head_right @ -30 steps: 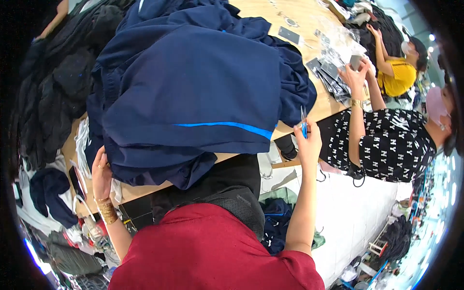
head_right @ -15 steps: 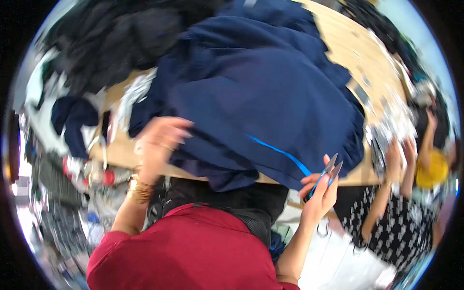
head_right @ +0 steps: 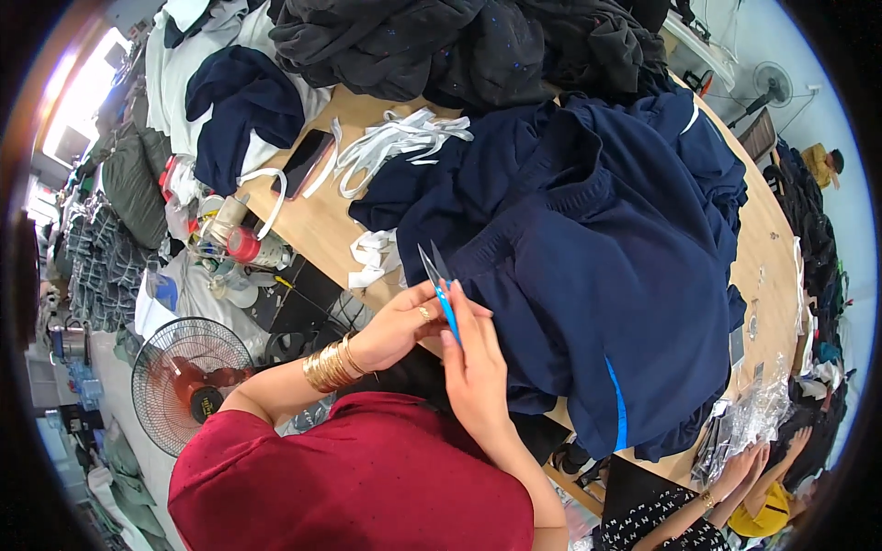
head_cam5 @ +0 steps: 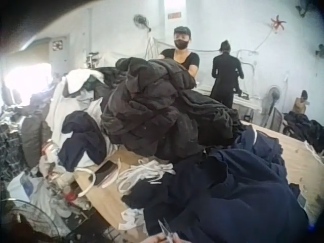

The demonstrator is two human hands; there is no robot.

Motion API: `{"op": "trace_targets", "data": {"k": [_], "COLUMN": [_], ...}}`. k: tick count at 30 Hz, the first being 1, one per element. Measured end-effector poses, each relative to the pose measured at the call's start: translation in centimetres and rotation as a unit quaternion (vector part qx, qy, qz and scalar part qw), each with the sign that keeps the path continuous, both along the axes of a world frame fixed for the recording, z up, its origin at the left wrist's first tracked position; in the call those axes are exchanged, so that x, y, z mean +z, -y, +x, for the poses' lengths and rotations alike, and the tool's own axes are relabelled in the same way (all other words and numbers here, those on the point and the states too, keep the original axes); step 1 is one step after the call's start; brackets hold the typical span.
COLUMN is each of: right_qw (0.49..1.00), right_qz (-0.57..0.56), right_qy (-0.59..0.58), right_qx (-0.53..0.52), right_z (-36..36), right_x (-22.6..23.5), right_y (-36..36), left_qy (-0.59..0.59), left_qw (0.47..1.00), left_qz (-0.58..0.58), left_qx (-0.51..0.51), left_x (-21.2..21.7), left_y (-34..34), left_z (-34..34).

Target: Trim loose threads from finished blue garments using thread nippers in a factory environment.

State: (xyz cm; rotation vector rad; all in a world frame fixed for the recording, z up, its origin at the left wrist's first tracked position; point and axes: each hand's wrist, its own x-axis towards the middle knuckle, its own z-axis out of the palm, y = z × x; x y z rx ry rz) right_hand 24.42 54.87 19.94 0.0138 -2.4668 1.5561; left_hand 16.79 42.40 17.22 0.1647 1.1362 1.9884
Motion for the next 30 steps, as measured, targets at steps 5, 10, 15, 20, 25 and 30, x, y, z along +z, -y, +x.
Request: {"op": "trace_targets", "data": {"k": [5,10,15,20,25,30], "right_qw": [0.997,0.982,0.963,0.932,0.932,0.939], "right_qz": [0.071,0.093,0.138,0.179,0.279,0.226], "right_qy": [0.031,0.054,0.033,-0.033,-0.069,-0.019], "right_qx": [-0.028,-0.156,-0.229,-0.314,-0.223,-0.259], "right_z": [0.6,2.2,4.0,4.4,1.6,4.0], "right_x": [1.2,2.2,2.7,4.4,3.6,2.4], "right_y": [-1.8,-5.8,-7.7,-10.0,-7.6,-9.4], "left_qy": [-0.204,-0.339,-0.424,-0.589,-0.468,-0.578], "left_qw": [0.93,0.756,0.683,0.549,0.823,0.765], "left_qz": [-0.179,-0.458,-0.532,-0.515,-0.307,-0.248], "left_qx": [0.247,0.324,0.265,0.295,0.1,0.14], "left_x": [-2.8,-10.8,-12.1,-7.0,2.1,2.7], "left_y": [4.8,12.5,12.2,8.8,-2.1,-6.8], "left_z": [-6.9,-14.6,-16.0,-14.3,-7.8,-3.5]}}
